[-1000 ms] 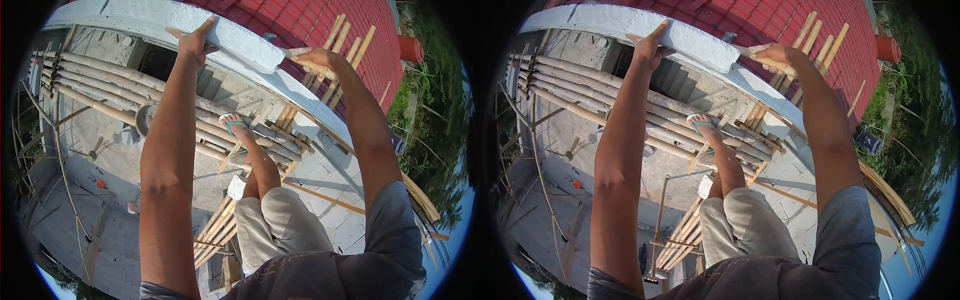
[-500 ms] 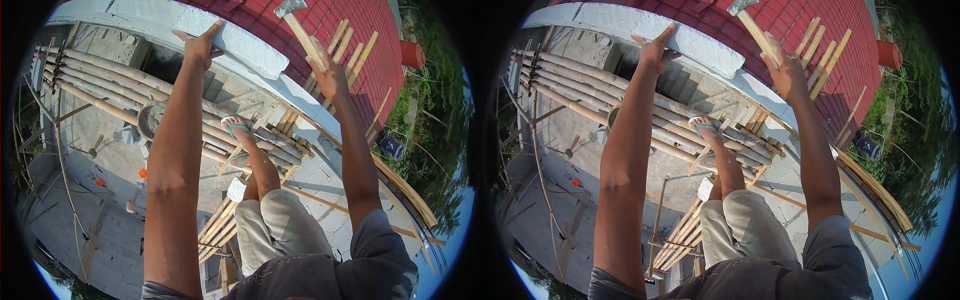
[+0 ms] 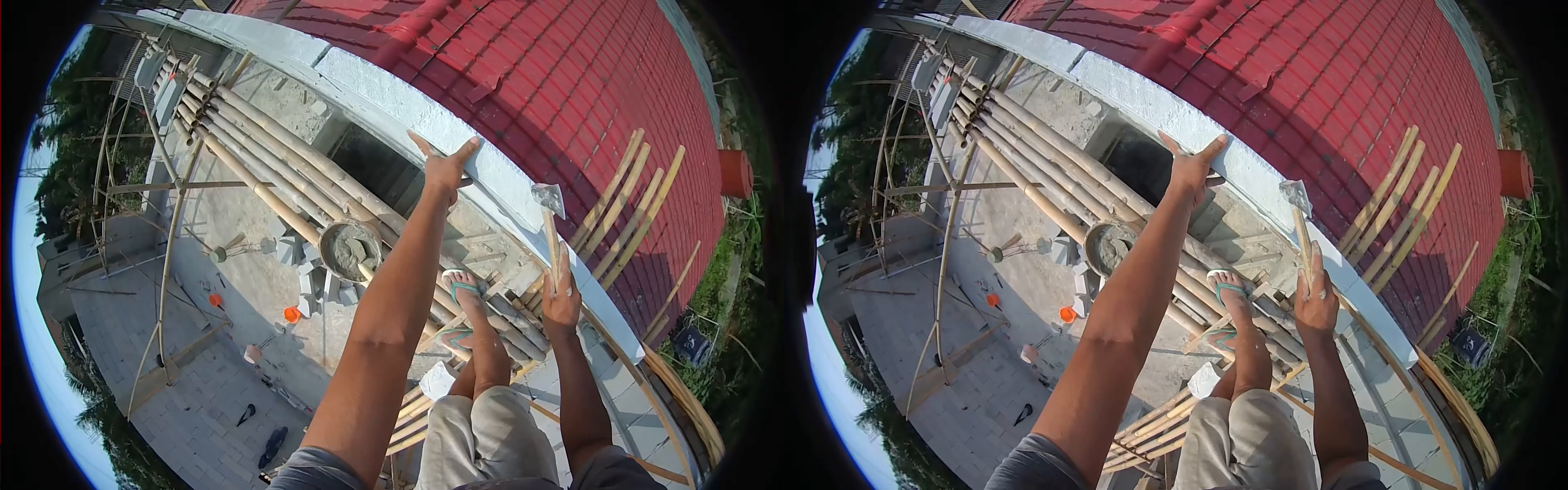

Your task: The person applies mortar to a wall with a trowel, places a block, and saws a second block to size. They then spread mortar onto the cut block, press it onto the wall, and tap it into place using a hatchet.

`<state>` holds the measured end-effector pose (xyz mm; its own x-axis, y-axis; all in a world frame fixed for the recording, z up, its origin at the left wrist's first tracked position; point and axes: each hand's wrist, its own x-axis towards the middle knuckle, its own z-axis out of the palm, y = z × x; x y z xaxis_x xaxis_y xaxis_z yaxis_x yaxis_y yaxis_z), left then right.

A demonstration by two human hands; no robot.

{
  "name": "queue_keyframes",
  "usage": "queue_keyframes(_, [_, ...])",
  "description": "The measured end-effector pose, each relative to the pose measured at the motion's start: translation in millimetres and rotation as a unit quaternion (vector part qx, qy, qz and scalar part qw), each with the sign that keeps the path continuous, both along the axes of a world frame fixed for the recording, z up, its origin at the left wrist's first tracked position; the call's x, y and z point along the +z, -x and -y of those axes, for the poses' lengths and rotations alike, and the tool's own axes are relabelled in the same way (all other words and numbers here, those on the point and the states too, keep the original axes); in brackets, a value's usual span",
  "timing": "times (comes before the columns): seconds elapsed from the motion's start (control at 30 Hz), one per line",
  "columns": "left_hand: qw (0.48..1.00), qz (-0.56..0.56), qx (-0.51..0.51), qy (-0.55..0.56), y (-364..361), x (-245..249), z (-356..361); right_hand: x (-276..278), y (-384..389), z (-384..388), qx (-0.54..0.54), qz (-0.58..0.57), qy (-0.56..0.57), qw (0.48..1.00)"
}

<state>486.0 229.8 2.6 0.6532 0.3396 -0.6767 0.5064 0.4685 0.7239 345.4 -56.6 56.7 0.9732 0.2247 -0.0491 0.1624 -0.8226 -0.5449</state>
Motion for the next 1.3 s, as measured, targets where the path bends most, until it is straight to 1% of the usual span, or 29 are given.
queue_keyframes(0.03, [1.0,0.002,0.003,0.006,0.3,1.1,0.4,-1.4,-1.7,-0.9,0.003,-0.022,0.019,1.0])
queue_keyframes(0.17, [1.0,-0.014,0.0,0.001,1.5,-1.4,-1.3,9.5,-10.1,-8.5,0.014,-0.041,0.032,0.999])
queue_keyframes(0.23, [1.0,0.004,-0.003,0.01,0.6,-2.1,-1.9,11.2,-10.7,-12.5,0.019,0.031,-0.003,0.999])
queue_keyframes(0.33, [1.0,0.011,-0.001,0.015,1.6,1.1,-1.2,-8.7,-12.9,-18.0,0.015,0.04,0.028,0.999])
queue_keyframes(0.37, [1.0,0.014,0.0,0.014,1.1,3.3,-1.1,-11.4,-15.6,-15.7,0.033,-0.057,0.098,0.993])
queue_keyframes(0.4, [1.0,0.018,0.006,0.013,1.5,4.5,0.2,-10.3,-17.4,-16.1,0.034,-0.054,0.097,0.993])
queue_keyframes(0.47, [1.0,0.016,0.008,0.013,0.5,3.9,-3.6,-8.0,-10.8,-16.3,-0.012,-0.131,-0.046,0.99])
queue_keyframes(0.5, [1.0,0.014,0.012,0.005,-0.9,3.2,-6.4,-13.4,6.4,-12.9,-0.012,-0.086,-0.135,0.987])
queue_keyframes(0.53, [1.0,0.006,0.008,0.008,0.4,-0.7,-1.5,13.8,22.4,-21.7,-0.056,-0.135,-0.185,0.972])
queue_keyframes(0.6, [1.0,0.014,0.004,0.003,-0.8,-8.1,-3.2,1.4,78.5,5.3,-0.049,-0.239,-0.172,0.954])
queue_keyframes(0.63, [1.0,0.007,-0.007,0.019,-0.6,-1.3,-0.7,1.6,100.6,15.2,-0.073,-0.367,-0.18,0.91])
queue_keyframes(0.67, [1.0,0.005,-0.014,0.026,-0.7,3.2,-1.4,5.5,116.1,18.2,-0.091,-0.482,-0.198,0.848])
queue_keyframes(0.7, [0.999,0.015,-0.023,0.029,1.7,-1.0,-2.3,15.0,127.1,15.1,-0.167,-0.549,-0.261,0.776])
queue_keyframes(0.73, [0.999,0.032,-0.028,0.026,-1.2,-3.9,-5.0,21.6,132.3,8.4,-0.232,-0.6,-0.326,0.693])
queue_keyframes(0.77, [0.999,0.034,-0.029,0.022,-2.2,-7.3,-6.6,27.4,134.4,1.8,-0.299,-0.608,-0.323,0.661])
queue_keyframes(0.8, [0.999,0.033,-0.033,0.022,-4.0,-10.3,-7.9,17.5,136.7,-3.3,-0.303,-0.607,-0.325,0.659])
queue_keyframes(0.83, [0.999,0.026,-0.029,0.001,-5.4,-12.9,-9.0,0.4,136.6,-8.6,-0.406,-0.514,-0.395,0.645])
queue_keyframes(0.87, [0.999,0.018,-0.024,-0.022,-4.0,-15.7,-9.6,-18.2,135.1,-14.8,-0.499,-0.411,-0.454,0.614])
queue_keyframes(0.93, [0.999,0.027,-0.031,-0.009,-2.1,-8.2,-7.7,-56.2,99.7,-37.3,-0.614,-0.255,-0.546,0.509])
queue_keyframes(1.0, [0.998,0.039,-0.031,0.032,-3.2,-9.1,-7.9,-77.2,67.6,-69.0,-0.589,-0.181,-0.587,0.525])
queue_keyframes(1.07, [0.998,0.04,-0.026,0.037,-4.1,-5.8,-5.1,-26.8,41.8,-88.2,-0.444,-0.402,-0.58,0.552])
queue_keyframes(1.1, [0.998,0.044,-0.021,0.03,-4.1,-6.8,-5.8,-26.6,43.6,-82.4,-0.447,-0.401,-0.579,0.551])
queue_keyframes(1.17, [0.998,0.048,-0.018,0.022,-3.4,-9.0,-5.4,-29.0,45.5,-69.2,-0.455,-0.374,-0.56,0.583])
queue_keyframes(1.2, [0.998,0.047,-0.015,0.029,-5.7,-9.0,-6.3,-37.7,44.4,-68.2,-0.454,-0.373,-0.562,0.582])
queue_keyframes(1.27, [0.998,0.04,-0.011,0.045,-4.4,-10.8,-6.5,-56.2,49.7,-66.0,-0.58,-0.298,-0.598,0.467])
queue_keyframes(1.3, [0.998,0.037,-0.011,0.046,-1.4,-11.3,-6.3,-42.7,44.1,-74.0,-0.584,-0.303,-0.645,0.389])
